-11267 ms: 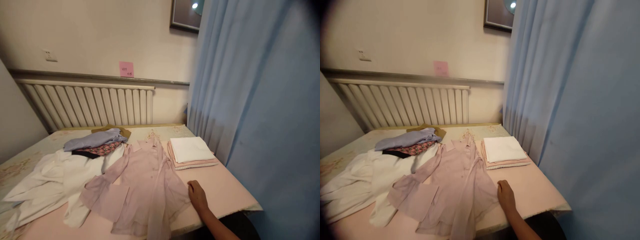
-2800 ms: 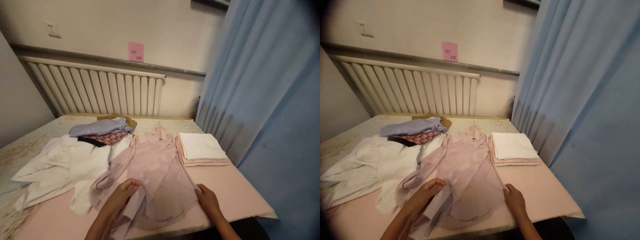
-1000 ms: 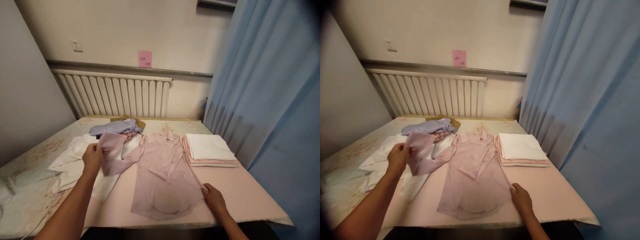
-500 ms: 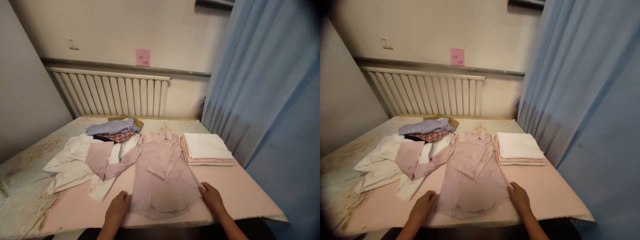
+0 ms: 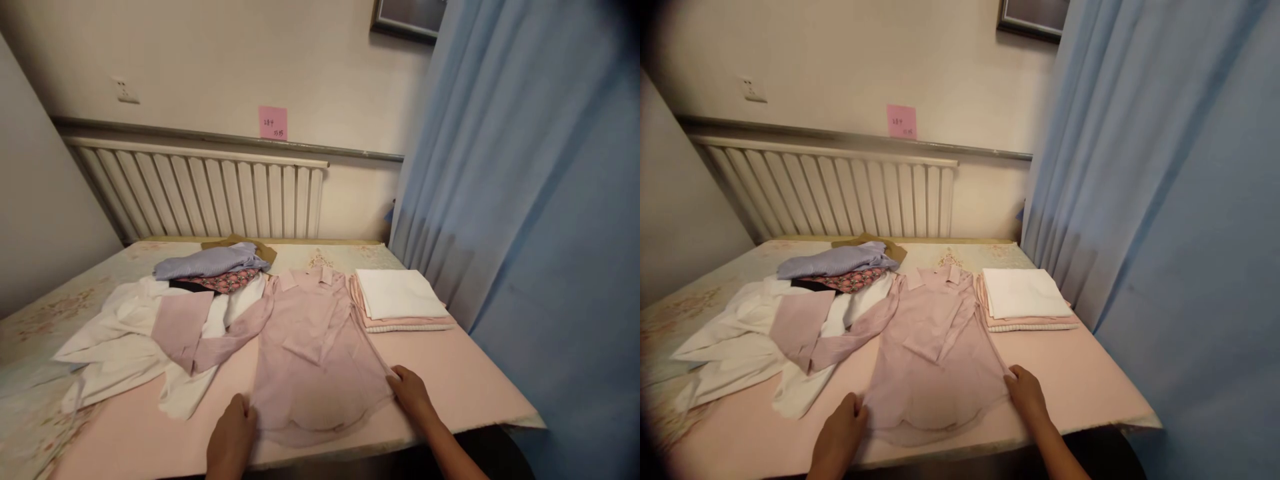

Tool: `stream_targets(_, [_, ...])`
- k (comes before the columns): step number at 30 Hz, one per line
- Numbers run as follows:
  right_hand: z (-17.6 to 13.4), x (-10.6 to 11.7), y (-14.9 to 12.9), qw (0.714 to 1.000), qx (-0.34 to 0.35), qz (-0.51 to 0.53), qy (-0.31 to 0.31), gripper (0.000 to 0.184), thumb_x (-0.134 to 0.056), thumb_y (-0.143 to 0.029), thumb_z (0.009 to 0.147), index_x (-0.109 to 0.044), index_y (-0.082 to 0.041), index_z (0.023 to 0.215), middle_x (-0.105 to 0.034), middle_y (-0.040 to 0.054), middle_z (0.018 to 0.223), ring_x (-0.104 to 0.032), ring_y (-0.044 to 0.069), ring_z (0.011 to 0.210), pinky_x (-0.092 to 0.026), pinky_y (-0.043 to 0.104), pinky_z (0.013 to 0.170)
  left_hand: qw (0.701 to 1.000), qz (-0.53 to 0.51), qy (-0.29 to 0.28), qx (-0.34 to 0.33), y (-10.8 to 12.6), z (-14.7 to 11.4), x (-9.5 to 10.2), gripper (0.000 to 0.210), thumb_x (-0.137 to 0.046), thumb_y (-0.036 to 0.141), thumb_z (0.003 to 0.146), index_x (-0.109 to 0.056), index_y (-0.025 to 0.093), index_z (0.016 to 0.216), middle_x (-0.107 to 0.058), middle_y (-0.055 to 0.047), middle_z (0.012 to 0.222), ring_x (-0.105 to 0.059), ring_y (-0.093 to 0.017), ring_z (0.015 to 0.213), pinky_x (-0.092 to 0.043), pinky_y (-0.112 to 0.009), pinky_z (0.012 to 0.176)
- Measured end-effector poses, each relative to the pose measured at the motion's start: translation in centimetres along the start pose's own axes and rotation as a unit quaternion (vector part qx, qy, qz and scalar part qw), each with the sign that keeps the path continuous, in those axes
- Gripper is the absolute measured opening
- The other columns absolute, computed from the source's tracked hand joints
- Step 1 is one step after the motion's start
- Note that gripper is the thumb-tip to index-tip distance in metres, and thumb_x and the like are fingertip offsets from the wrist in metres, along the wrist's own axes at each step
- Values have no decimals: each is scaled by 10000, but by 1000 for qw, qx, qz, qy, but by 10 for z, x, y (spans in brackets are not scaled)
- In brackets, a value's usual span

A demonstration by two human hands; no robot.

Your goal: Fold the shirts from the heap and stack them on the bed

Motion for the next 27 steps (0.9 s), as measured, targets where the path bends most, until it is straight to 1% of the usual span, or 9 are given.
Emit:
stream_targets(3, [-5,-2,0,1000,-2,11,-13,179,-456,-238,779,-625,-206,730,-679,5,734,-612,166,729,-389,229,656,999,-26,16,23,-14,2,7,150,-310,275,871,-340,263,724,-581,-4,623,-610,-213,656,-366,-293,604])
stream_targets(6, [-14,-7,1,999,-4,26,-33,185,-449,-224,776,-629,-199,742,-664,1,677,-607,163,678,-391,231,628,999,-20,26,22,-27,2,12,151,-295,282,880,-319,268,732,-567,3,606,-602,-215,640,-366,-291,597])
stream_targets(10, [-29,-14,5,998,-12,35,-59,173,-455,-206,766,-626,-203,738,-627,-18,584,-601,157,627,-398,229,610,1000,0,11,19,-45,-4,6,148,-258,270,903,-334,266,776,-589,-6,629,-619,-217,659,-384,-295,617])
stream_targets(14, [-42,-18,7,996,-25,36,-75,145,-460,-193,748,-568,-208,653,-572,-40,510,-579,138,548,-388,218,557,1000,2,-22,-1,-58,-12,-8,190,-224,273,925,-412,243,930,-661,-62,799,-653,-229,771,-423,-319,686])
stream_targets(17, [-48,-21,10,993,-42,65,-87,137,-442,-193,740,-515,-208,625,-527,-57,482,-543,119,456,-368,208,490,999,37,7,-18,-57,-14,-3,275,-253,281,917,-438,193,1102,-655,-127,987,-642,-257,905,-441,-360,775])
stream_targets(19, [-50,-23,11,991,-51,87,-91,128,-433,-206,741,-512,-208,640,-512,-64,481,-523,110,415,-360,205,457,993,91,61,-41,-46,-14,6,334,-300,273,894,-454,151,1164,-635,-157,1036,-610,-294,980,-434,-408,847])
stream_targets(22, [-51,-24,10,988,-52,111,-91,122,-439,-228,738,-513,-206,643,-506,-64,482,-515,108,405,-366,204,448,979,121,133,-99,-9,-14,9,419,-357,230,855,-460,109,1243,-588,-181,1176,-523,-313,1142,-378,-437,984])
stream_targets(25, [-52,-24,9,985,-65,135,-89,136,-432,-260,752,-517,-207,660,-495,-62,467,-509,115,402,-368,209,438,970,72,140,-186,40,-15,-13,481,-368,185,842,-449,119,1311,-472,-155,1381,-372,-279,1317,-277,-409,1102])
stream_targets(27, [-53,-22,8,984,-73,140,-84,147,-423,-274,764,-522,-208,678,-500,-58,466,-512,119,407,-372,211,441,963,37,115,-242,73,-16,-32,507,-358,195,853,-427,122,1349,-414,-135,1442,-314,-274,1360,-265,-425,1115])
Point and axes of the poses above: each hand's wrist, its own z-axis towards the middle knuckle, its own x-axis out of the back of the hand, y = z × x, the point moved 7 cm from there along z, towards the middle knuckle
